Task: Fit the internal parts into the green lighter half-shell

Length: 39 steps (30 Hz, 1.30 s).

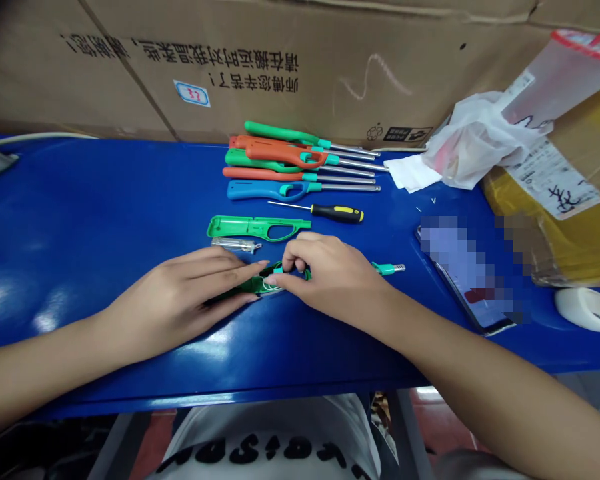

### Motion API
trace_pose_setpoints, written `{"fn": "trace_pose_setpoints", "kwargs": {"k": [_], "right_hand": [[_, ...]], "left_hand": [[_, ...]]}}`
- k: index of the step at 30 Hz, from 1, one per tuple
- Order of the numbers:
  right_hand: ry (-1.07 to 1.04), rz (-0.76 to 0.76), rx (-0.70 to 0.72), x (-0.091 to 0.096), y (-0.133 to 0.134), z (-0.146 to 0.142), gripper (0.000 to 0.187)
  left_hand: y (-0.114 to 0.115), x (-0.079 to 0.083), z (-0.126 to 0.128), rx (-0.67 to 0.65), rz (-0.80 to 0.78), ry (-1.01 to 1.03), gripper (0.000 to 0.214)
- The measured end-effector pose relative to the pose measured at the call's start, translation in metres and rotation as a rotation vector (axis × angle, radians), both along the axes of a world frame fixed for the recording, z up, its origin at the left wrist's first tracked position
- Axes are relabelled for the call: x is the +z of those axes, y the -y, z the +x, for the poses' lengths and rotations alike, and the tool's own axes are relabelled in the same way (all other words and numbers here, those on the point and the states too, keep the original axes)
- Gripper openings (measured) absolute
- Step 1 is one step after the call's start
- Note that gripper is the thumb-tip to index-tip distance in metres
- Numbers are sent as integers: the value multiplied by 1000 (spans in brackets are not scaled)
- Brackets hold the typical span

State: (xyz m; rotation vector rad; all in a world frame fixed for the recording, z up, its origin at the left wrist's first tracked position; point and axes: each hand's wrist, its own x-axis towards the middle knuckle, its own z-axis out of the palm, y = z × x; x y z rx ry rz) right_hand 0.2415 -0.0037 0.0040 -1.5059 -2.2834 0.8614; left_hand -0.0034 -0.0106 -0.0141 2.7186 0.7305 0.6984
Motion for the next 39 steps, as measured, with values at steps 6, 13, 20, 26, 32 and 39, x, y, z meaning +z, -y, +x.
{"fn": "trace_pose_setpoints", "kwargs": {"k": [6, 13, 20, 26, 32, 39], "right_hand": [[-91, -74, 31, 9, -8, 13, 24], [-30, -76, 74, 10, -9, 19, 18], [-60, -34, 80, 15, -11, 19, 18], [-16, 6, 163, 23, -8, 26, 6], [64, 17, 200, 19, -6, 23, 8], [122, 52, 243, 22, -4, 23, 1]], "left_hand": [[-2, 0, 1, 7, -23, -66, 31], [-4, -2, -1, 17, -2, -51, 30], [-4, 3, -2, 16, 128, -86, 28], [-4, 7, 0, -30, 133, -67, 23], [-5, 5, 1, -63, 159, -102, 26], [-6, 9, 1, -91, 217, -187, 29]]}}
